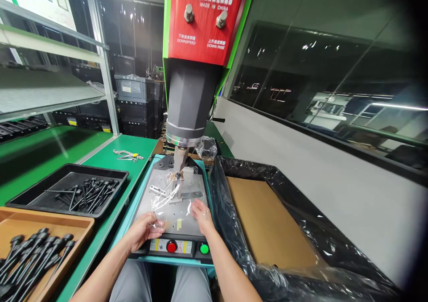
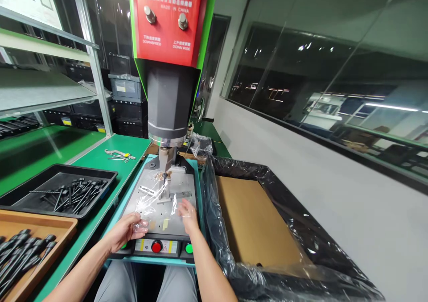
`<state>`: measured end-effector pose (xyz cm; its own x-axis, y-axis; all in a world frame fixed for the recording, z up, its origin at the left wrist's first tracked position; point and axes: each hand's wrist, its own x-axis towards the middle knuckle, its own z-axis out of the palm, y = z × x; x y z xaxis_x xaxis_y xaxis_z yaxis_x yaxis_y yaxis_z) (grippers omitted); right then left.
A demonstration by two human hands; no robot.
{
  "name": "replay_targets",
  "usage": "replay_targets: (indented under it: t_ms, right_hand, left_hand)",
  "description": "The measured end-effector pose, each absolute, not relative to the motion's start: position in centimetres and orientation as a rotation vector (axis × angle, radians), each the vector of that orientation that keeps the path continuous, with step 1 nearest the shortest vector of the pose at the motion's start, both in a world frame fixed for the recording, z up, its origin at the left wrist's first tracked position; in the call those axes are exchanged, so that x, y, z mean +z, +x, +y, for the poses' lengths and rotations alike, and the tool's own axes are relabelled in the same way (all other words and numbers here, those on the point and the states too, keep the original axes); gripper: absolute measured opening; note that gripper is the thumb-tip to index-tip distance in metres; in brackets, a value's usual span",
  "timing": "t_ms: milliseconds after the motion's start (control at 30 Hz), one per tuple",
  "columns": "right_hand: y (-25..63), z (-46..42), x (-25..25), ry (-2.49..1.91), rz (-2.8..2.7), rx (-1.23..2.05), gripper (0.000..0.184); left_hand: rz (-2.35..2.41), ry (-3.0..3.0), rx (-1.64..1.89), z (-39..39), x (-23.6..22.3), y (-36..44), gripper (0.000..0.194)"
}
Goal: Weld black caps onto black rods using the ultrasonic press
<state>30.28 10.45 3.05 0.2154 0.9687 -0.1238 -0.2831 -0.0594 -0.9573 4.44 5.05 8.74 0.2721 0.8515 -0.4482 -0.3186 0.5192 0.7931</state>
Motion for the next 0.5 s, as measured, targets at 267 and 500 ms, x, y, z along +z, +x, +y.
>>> replay_targets:
  t_ms: [267, 500]
  right_hand:
    - [31.4, 7.5, 2.1, -1.316, -0.808, 1.161, 0.038]
    - [33.2, 1.0, 0.1, -1.511, -0.985, 1.033, 0.038]
  left_hand:
    - [1.124, 0.736, 0.803, 4.5, 9.3, 3.9, 0.050]
    - [1.392, 0.911, 0.905, 1.1, 5.2, 0.0, 0.056]
